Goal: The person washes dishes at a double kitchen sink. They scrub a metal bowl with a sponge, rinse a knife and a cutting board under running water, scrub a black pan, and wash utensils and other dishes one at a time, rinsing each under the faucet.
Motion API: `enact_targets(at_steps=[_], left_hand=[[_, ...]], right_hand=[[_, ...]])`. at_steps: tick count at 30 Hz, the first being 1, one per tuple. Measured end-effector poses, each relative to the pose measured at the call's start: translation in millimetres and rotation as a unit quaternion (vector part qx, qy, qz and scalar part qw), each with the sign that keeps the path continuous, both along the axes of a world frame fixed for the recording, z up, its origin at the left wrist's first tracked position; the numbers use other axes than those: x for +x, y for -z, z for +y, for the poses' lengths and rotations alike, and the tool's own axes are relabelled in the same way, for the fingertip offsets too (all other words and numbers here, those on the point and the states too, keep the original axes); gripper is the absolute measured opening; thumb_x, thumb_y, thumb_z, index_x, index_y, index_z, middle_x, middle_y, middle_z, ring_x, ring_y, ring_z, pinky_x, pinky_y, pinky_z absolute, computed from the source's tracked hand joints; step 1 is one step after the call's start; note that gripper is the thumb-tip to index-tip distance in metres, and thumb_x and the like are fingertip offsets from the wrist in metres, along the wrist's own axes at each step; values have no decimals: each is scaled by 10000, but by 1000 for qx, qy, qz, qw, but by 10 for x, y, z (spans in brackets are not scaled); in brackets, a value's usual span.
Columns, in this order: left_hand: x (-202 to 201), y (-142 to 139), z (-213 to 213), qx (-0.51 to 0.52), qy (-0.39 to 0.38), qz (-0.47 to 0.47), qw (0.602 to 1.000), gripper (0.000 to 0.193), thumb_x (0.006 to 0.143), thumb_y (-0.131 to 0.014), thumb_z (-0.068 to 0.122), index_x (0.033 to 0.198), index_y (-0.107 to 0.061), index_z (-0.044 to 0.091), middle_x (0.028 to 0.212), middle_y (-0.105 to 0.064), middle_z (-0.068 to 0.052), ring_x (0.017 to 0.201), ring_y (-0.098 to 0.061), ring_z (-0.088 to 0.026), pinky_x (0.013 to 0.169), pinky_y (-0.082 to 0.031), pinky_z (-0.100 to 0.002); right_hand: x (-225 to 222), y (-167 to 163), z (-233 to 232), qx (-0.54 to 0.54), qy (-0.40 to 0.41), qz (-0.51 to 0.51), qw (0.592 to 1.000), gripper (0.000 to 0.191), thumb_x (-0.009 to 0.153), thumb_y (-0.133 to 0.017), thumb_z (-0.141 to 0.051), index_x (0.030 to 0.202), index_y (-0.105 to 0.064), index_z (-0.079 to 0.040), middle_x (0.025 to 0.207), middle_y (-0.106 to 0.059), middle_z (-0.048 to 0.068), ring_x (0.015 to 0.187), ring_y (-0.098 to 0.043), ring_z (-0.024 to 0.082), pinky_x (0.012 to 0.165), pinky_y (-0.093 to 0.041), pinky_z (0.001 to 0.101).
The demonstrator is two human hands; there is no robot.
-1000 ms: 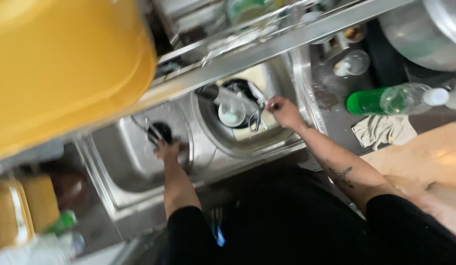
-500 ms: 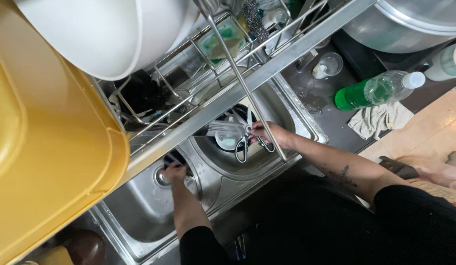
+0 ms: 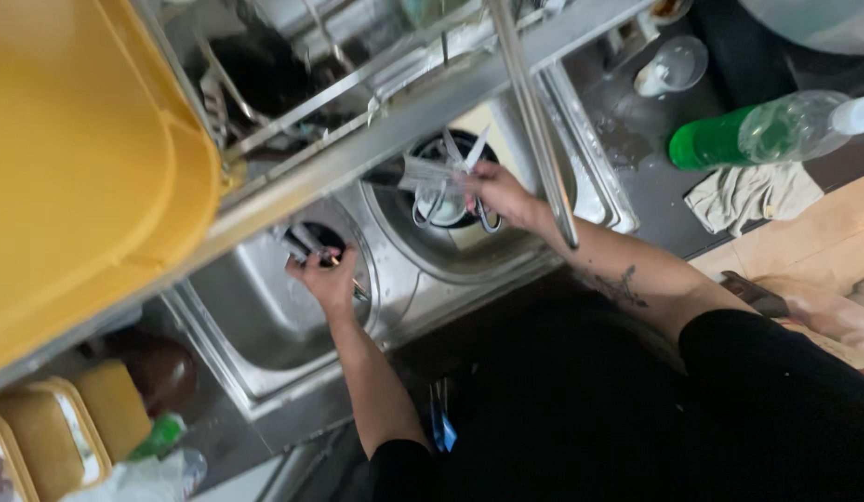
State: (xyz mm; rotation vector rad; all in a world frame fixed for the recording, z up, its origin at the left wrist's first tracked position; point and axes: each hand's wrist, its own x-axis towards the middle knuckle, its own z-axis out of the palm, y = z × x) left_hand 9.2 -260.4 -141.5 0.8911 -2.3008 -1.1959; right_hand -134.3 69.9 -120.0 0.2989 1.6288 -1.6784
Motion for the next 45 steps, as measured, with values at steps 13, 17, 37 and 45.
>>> enact_targets(at_steps=[13, 17, 37, 45], left_hand=[[-493, -424, 1871, 39, 261, -164, 951, 433, 595, -917, 341, 820, -711, 34, 1241, -570, -302, 1301, -479, -448, 1095, -440, -436], [-798, -321, 2265, 9, 272, -126, 954, 667, 502, -994, 373, 1012, -750, 21, 1327, -466, -371, 1295, -356, -518, 1085, -320, -484], [-754, -471, 2026, 540, 90, 1, 837, 448, 1054, -599, 329, 1418, -576, 66, 1165, -655, -88, 937, -563, -199, 743, -437, -394], [-837, -439, 1963, 679, 118, 111, 716, 376, 1094, -515, 215, 1357, -556, -50, 1315, -685, -207, 1169, -694, -292, 1005, -571, -410]], right_hand=[[198, -62, 661, 42, 183, -16, 982, 235, 917, -793, -263, 948, -642, -85, 651, -565, -14, 508, -529, 93, 456, -417, 261], [217, -129, 915, 9, 206, -7, 979, 186, 963, -737, -208, 964, -607, -76, 681, -583, -6, 527, -541, 89, 468, -440, 252], [186, -584, 24, -140, -104, 336, 926, 438, 896, -739, 15, 1326, -654, 2, 1200, -707, 32, 1048, -637, 65, 872, -485, 221], [149, -735, 234, 47, -133, 143, 980, 206, 912, -818, -132, 1062, -735, -18, 742, -680, 88, 504, -557, 99, 425, -430, 259]])
